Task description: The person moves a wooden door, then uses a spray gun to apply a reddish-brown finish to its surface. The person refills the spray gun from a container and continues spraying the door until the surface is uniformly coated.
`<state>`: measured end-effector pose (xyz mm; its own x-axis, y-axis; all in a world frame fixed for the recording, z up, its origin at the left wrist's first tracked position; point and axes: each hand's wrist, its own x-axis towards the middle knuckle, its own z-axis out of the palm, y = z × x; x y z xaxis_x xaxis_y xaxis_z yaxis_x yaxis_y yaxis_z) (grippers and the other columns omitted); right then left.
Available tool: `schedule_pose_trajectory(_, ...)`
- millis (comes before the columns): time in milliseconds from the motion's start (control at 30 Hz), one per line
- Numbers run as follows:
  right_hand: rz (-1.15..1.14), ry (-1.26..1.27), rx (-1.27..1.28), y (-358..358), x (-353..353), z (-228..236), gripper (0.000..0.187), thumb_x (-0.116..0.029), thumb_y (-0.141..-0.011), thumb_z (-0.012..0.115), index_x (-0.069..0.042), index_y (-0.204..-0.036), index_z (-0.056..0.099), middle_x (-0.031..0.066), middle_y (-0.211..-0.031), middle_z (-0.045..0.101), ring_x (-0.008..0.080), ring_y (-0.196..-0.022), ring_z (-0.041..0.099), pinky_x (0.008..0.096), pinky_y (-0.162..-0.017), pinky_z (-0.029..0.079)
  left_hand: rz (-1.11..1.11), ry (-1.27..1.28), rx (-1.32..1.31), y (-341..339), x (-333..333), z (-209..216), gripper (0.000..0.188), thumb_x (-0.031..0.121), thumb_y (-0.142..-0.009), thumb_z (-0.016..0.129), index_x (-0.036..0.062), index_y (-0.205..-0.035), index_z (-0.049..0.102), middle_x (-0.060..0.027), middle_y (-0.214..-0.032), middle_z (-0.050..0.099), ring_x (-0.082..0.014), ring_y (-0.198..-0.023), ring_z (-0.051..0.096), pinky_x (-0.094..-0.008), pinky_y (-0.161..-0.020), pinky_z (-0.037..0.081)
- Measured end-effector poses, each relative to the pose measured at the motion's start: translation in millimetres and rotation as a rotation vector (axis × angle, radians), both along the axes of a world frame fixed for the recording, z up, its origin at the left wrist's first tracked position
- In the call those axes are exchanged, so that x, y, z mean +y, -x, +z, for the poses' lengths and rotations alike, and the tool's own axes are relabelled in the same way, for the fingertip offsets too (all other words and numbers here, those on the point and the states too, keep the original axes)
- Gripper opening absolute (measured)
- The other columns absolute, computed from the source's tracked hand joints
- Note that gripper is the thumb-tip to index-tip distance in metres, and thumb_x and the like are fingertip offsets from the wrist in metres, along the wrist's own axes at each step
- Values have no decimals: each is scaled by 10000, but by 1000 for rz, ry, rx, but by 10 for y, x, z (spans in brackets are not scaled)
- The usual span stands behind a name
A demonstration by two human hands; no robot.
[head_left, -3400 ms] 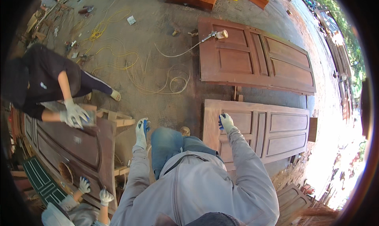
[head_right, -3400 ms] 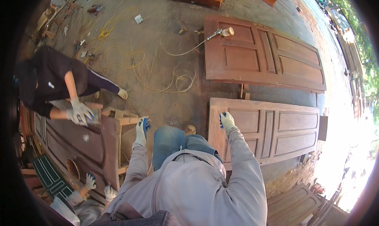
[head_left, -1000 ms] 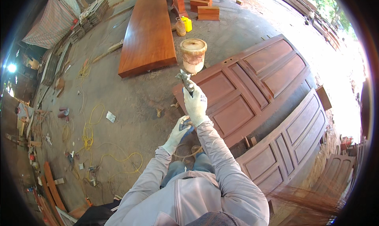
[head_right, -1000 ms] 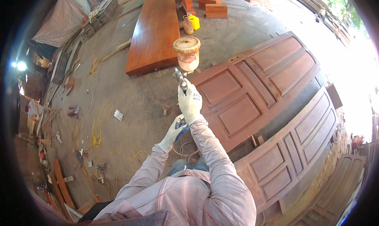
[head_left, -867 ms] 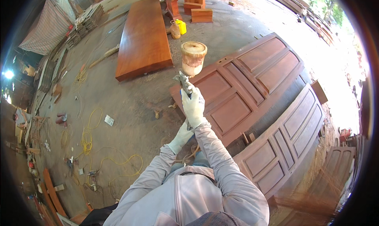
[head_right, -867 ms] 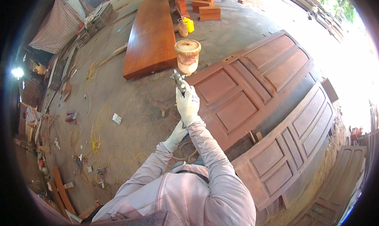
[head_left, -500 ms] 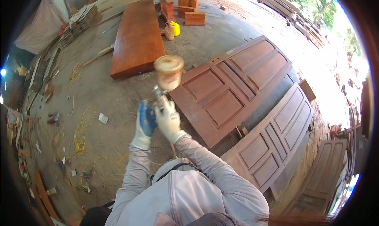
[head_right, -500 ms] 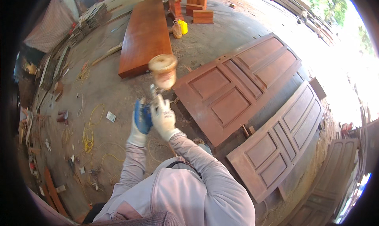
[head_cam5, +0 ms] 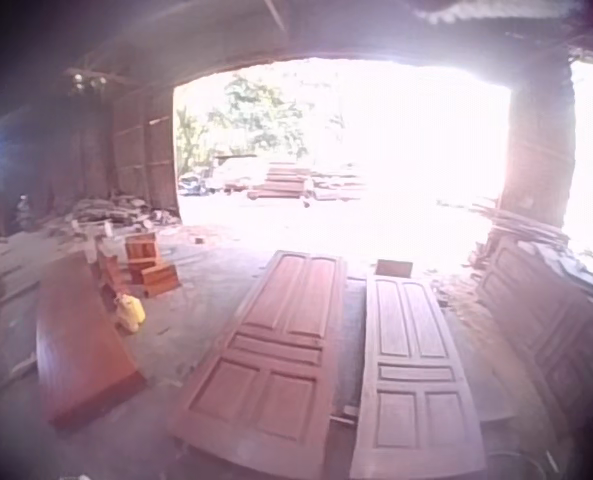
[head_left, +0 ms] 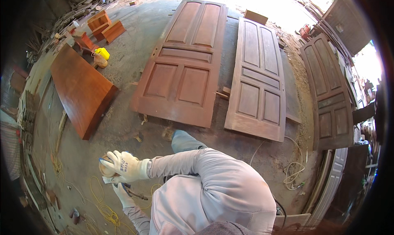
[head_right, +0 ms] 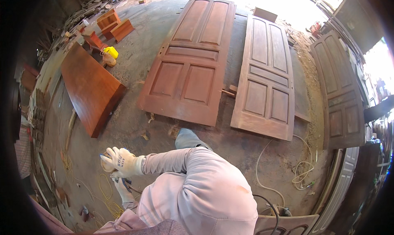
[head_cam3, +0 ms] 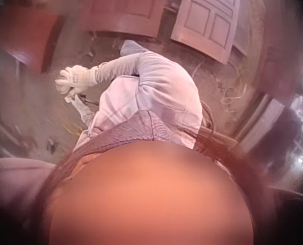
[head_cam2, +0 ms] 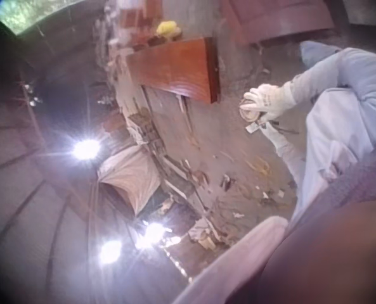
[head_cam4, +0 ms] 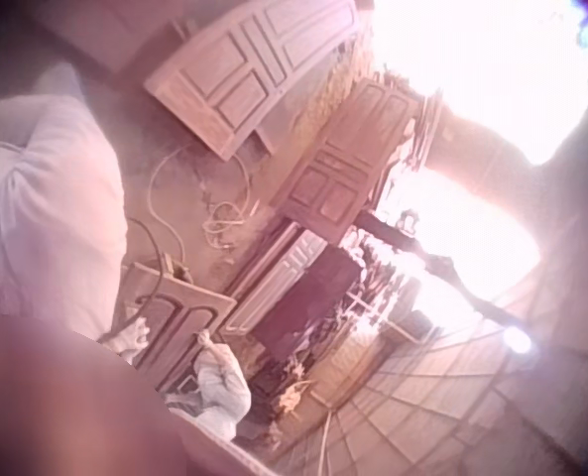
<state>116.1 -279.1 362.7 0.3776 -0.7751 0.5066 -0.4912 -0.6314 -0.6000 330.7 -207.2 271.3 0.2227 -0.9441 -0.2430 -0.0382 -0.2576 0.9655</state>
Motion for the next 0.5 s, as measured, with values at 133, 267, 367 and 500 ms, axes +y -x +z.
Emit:
schedule_pose_trajectory(133,163,-382,374,-247,-744,-26,919,-634,-758,653,66,-1313,438,198,-1150,503,313,-983,558,401,-753,498,17,-50,-119,-217,-393,-313,278,96,-940,500,49,-1214,491,-21,-933,547,-96,-671,499,-255,-571,438)
schedule_pose_trajectory(267,138,-338,465,-460,-1434,-196,970,-702,-702,651,93,-1227,469,189,-1140,512,295,-992,559,383,-772,494,66,-40,-273,-395,-1101,-683,224,96,-939,517,22,-1149,541,-31,-926,559,-120,-731,516,-253,-621,435)
schedule_pose_trajectory(367,192,-344,455,-625,-2075,-259,925,-660,-673,670,76,-1202,486,179,-1125,532,292,-952,578,378,-763,498,141,50,-477,-541,-1673,-802,256,63,-902,581,-23,-1143,577,-68,-985,604,-186,-823,552,-303,-728,454)
schedule_pose_trajectory(500,239,-289,444,-862,-2851,-301,860,-592,-632,711,60,-1155,509,173,-1094,553,289,-930,603,384,-752,513,101,-8,-394,-753,-2352,-717,376,14,-863,615,-35,-1231,556,-91,-1038,623,-187,-856,564,-323,-777,468)
